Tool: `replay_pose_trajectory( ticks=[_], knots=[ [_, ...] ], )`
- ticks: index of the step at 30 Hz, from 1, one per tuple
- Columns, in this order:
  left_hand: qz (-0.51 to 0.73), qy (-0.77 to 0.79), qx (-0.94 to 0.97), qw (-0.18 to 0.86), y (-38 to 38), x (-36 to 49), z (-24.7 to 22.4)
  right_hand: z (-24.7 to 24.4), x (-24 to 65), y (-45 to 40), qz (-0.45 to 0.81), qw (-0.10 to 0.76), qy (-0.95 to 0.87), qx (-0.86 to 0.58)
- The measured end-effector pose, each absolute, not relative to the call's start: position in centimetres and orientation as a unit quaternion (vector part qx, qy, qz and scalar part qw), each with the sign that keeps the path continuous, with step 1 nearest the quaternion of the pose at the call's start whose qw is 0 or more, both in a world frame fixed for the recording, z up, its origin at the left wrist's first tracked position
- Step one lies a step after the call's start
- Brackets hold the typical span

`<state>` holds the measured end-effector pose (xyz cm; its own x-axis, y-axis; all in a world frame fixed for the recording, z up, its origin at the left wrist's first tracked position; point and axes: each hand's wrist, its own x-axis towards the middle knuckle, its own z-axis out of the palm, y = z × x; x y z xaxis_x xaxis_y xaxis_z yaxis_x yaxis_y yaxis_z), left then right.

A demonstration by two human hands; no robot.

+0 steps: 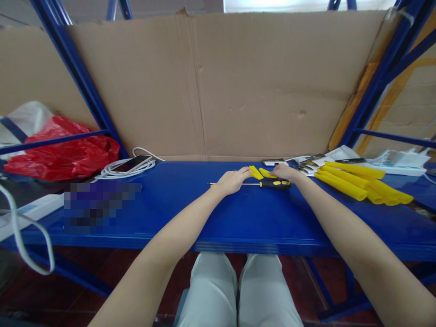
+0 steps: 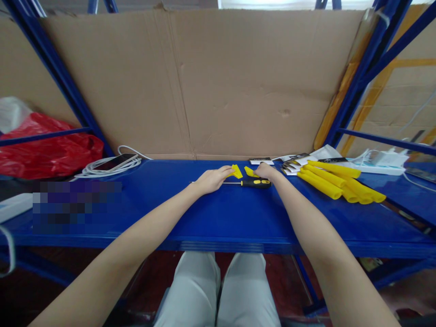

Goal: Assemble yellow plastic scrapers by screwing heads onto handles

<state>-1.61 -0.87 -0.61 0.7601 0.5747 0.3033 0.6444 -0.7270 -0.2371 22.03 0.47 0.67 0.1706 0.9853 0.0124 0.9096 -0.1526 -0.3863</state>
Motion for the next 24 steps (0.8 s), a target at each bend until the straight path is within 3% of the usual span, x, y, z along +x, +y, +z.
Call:
replay_pose_trajectory(
  ticks=[6,14,24],
  knots=[
    [-0.114,-0.325,-0.924,0.165,-0.6,-1.7,-0.8,1.2,23.1,0.5,0.039,0.093,-0.676,-0.73],
    [-0.122,-0.317,-0.926,0.164,-0.5,-1.7,-0.9,1.3,24.2,0.8,0.127,0.096,-0.751,-0.641],
    [-0.116,-0.319,-0.926,0.166,-0.3,-1.7,-1.1,0.4,23.8,1.4,0.117,0.094,-0.76,-0.632]
  ],
)
